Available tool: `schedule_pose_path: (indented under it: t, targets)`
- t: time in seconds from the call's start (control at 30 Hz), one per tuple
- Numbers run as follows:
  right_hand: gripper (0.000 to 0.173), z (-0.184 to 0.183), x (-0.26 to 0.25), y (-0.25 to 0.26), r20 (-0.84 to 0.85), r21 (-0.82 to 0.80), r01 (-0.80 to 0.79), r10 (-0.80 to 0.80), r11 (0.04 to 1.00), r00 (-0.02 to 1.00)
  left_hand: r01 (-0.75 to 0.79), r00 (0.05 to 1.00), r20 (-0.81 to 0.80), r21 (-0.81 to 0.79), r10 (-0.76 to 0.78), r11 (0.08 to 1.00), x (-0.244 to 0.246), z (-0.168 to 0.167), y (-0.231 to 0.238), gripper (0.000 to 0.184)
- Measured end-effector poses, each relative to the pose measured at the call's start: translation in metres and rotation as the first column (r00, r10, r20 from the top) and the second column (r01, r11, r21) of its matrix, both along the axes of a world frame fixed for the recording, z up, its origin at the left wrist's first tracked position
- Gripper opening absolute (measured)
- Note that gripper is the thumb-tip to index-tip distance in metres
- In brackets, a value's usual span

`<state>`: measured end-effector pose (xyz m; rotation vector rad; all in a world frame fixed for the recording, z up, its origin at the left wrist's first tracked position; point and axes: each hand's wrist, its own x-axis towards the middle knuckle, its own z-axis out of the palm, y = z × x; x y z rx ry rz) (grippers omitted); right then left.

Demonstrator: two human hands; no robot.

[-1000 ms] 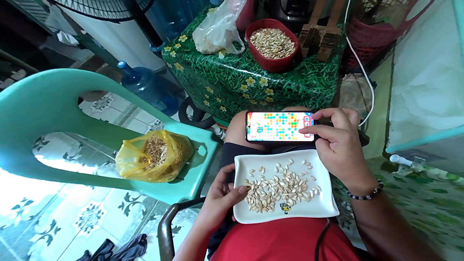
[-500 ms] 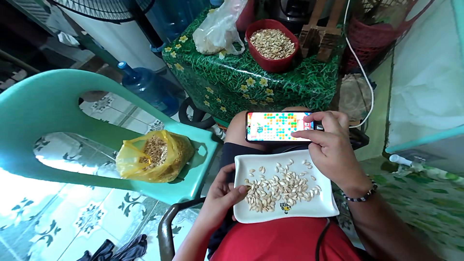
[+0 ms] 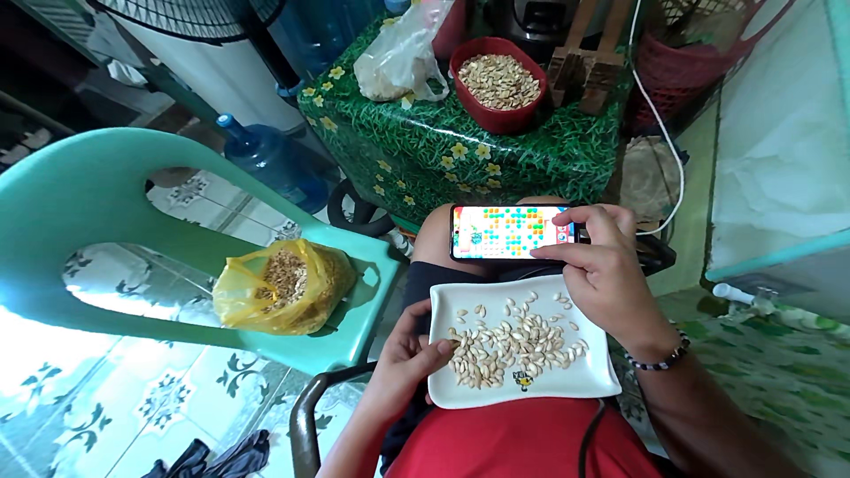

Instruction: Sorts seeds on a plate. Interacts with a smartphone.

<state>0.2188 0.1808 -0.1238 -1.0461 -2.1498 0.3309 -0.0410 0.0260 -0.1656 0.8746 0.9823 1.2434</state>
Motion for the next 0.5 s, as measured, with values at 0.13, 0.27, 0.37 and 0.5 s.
schedule_pose_path:
  t: [0.13, 0.27, 0.37, 0.5]
  targets:
    - [0.038, -0.0002, -0.0002, -0.0003, -0.008, -0.002, -0.005, 0.005, 1.000, 1.000, 0.002, 1.000, 0.006, 0.002, -0.002, 1.000, -0.0004, -0.0008, 0.0000, 0.056]
    - [0.039, -0.0016, -0.0008, -0.0003, -0.010, 0.001, -0.011, 0.012, 1.000, 1.000, 0.000, 1.000, 0.010, 0.004, 0.000, 1.000, 0.0001, -0.0009, -0.0002, 0.055]
    - [0.040, -0.0032, -0.0012, 0.0007, 0.000, 0.006, -0.016, 0.016, 1.000, 1.000, 0.003, 1.000, 0.020, 0.005, -0.003, 1.000, -0.0002, -0.0012, -0.0001, 0.056]
    - [0.043, -0.0040, -0.0026, 0.0018, 0.051, 0.033, 0.037, -0.039, 0.999, 0.998, 0.001, 1.000, 0.015, -0.002, -0.001, 1.000, 0.0001, -0.0013, -0.0002, 0.056]
